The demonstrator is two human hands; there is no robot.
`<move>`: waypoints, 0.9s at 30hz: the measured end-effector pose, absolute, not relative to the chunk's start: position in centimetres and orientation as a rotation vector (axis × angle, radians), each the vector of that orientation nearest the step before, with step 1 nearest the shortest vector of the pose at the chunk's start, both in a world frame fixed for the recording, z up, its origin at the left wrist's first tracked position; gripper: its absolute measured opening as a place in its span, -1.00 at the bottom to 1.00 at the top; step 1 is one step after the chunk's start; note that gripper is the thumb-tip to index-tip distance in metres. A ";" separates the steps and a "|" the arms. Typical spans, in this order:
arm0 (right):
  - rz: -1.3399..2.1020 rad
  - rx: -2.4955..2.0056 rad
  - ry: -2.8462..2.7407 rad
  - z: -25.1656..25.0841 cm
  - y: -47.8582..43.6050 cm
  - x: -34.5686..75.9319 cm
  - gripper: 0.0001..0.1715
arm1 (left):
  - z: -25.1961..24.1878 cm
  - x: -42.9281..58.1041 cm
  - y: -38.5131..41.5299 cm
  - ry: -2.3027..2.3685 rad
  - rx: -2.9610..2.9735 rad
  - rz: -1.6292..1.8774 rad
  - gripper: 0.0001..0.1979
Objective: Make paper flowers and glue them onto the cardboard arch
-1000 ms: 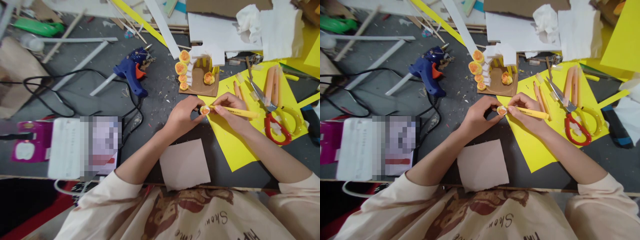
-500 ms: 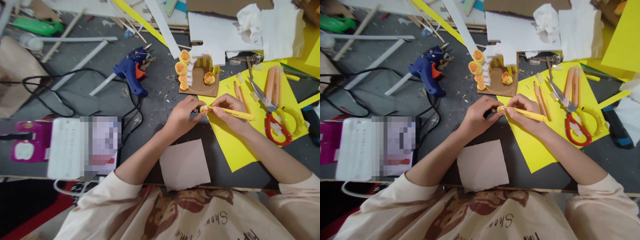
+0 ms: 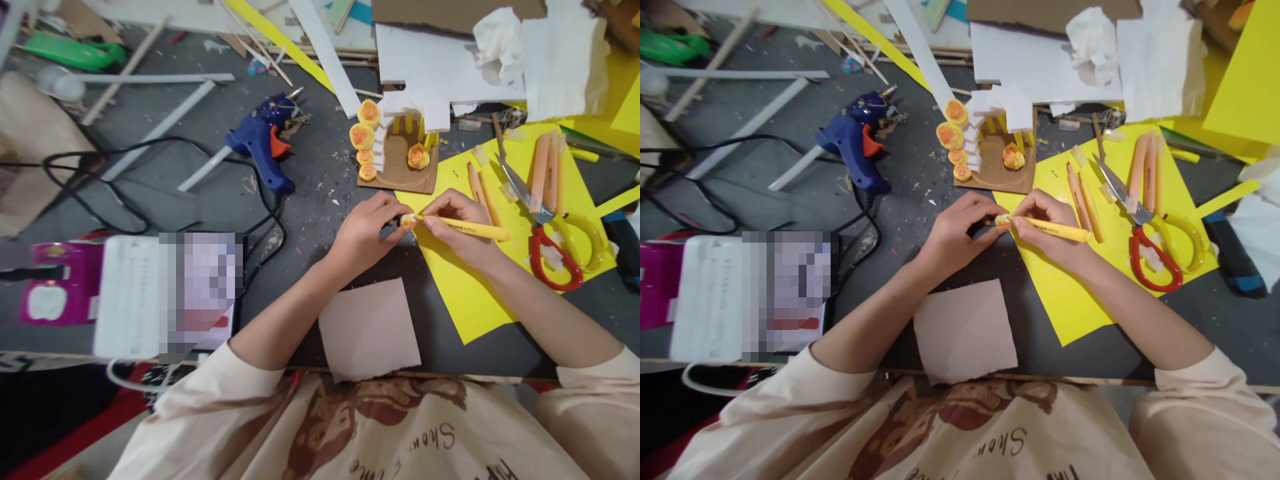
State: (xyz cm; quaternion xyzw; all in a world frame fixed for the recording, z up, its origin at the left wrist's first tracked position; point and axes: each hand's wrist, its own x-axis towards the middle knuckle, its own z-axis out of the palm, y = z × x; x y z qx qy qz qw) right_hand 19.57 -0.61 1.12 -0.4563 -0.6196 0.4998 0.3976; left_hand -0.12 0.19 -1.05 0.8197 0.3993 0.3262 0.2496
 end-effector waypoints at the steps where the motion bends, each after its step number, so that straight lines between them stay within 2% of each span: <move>1: 1.274 -1.152 -1.570 1.1 -0.6 19.6 -0.70 | -1.1 -0.1 0.2 1.087 2.232 0.888 -0.84; 17: 1.243 -1.176 -1.557 0.9 -0.5 19.6 -0.67 | -0.9 -0.1 0.2 1.089 2.233 0.883 -0.86; 22: 1.280 -1.149 -1.567 1.0 -0.5 19.6 -0.74 | -1.0 -0.1 0.2 1.074 2.240 0.906 -0.88; 27: 1.235 -1.181 -1.538 1.0 -0.4 19.6 -0.67 | -1.1 -0.1 0.2 1.098 2.242 0.890 -0.85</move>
